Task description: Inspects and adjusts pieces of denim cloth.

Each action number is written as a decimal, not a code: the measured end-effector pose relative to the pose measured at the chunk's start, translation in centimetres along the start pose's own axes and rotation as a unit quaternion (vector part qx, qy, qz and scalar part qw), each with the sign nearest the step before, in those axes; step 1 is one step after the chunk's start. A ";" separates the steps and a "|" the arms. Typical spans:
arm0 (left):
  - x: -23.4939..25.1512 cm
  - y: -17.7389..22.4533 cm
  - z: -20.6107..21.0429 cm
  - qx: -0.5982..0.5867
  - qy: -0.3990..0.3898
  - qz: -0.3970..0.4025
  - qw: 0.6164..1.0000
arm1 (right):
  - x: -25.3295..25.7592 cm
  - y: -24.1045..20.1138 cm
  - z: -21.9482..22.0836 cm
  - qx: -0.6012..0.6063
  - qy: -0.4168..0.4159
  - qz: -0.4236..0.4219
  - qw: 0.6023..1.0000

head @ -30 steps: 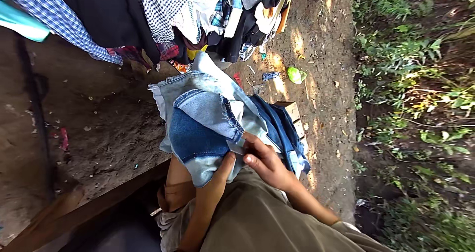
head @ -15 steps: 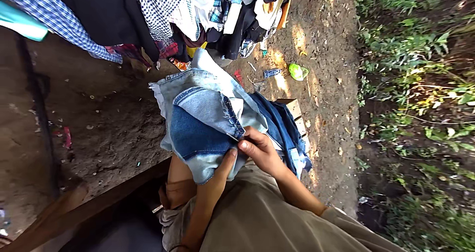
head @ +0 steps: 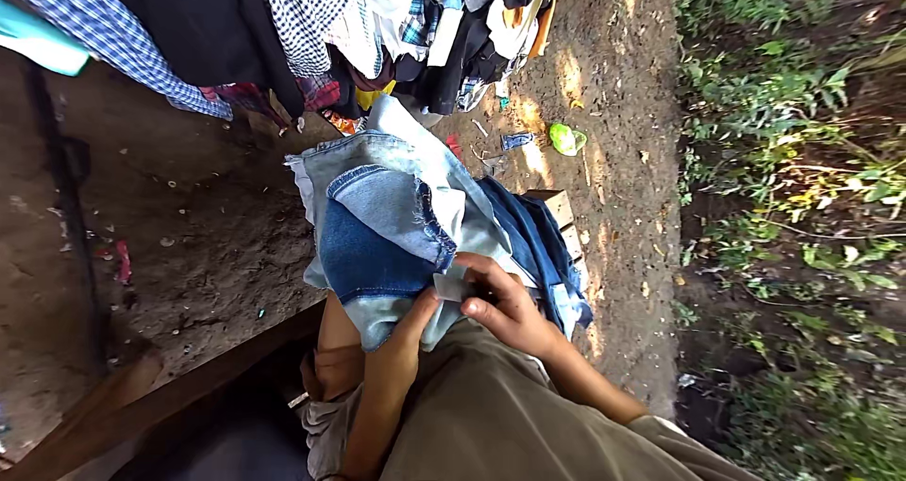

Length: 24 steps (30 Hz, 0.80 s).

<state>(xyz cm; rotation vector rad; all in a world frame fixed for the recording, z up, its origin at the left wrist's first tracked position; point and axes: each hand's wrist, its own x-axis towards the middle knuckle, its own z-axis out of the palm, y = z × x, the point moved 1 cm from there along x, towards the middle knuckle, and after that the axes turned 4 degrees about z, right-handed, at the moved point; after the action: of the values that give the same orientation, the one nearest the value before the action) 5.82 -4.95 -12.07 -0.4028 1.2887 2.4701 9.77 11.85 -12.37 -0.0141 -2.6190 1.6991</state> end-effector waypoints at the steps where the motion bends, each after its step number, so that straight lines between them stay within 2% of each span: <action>1: -0.1 0.1 0.0 0.000 -0.004 -0.005 1.000 | -0.2 0.1 0.0 -0.018 0.003 -0.005 1.000; 10: -0.3 0.6 0.3 0.015 0.019 -0.041 0.999 | 0.1 1.1 -0.9 -0.056 -0.037 -0.029 0.997; 16: -0.6 0.1 0.3 0.008 0.000 -0.008 1.000 | 0.8 1.3 -0.1 -0.095 0.023 -0.083 0.992; 17: -0.5 0.0 0.3 0.009 0.000 -0.009 1.000 | 1.0 1.2 0.3 -0.067 0.033 -0.080 0.994; 19: -0.3 0.2 0.1 0.015 0.004 -0.013 1.000 | 1.4 0.6 0.8 0.085 0.027 -0.029 0.996; 20: -0.2 0.3 0.0 0.018 0.002 -0.015 1.000 | 1.5 0.2 1.0 0.189 0.012 0.021 0.982; 22: -0.1 0.2 -0.3 0.016 -0.007 -0.012 1.000 | 1.9 -0.5 0.7 0.353 -0.038 0.135 0.925; 24: 0.1 0.0 -0.5 0.013 -0.016 -0.009 1.000 | 2.0 -0.9 0.1 0.415 -0.079 0.195 0.885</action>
<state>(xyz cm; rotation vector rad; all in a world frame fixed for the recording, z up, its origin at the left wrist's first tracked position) 5.79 -5.40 -12.37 -0.3650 1.2967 2.4335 7.81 11.42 -11.53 -0.4237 -1.8141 2.9233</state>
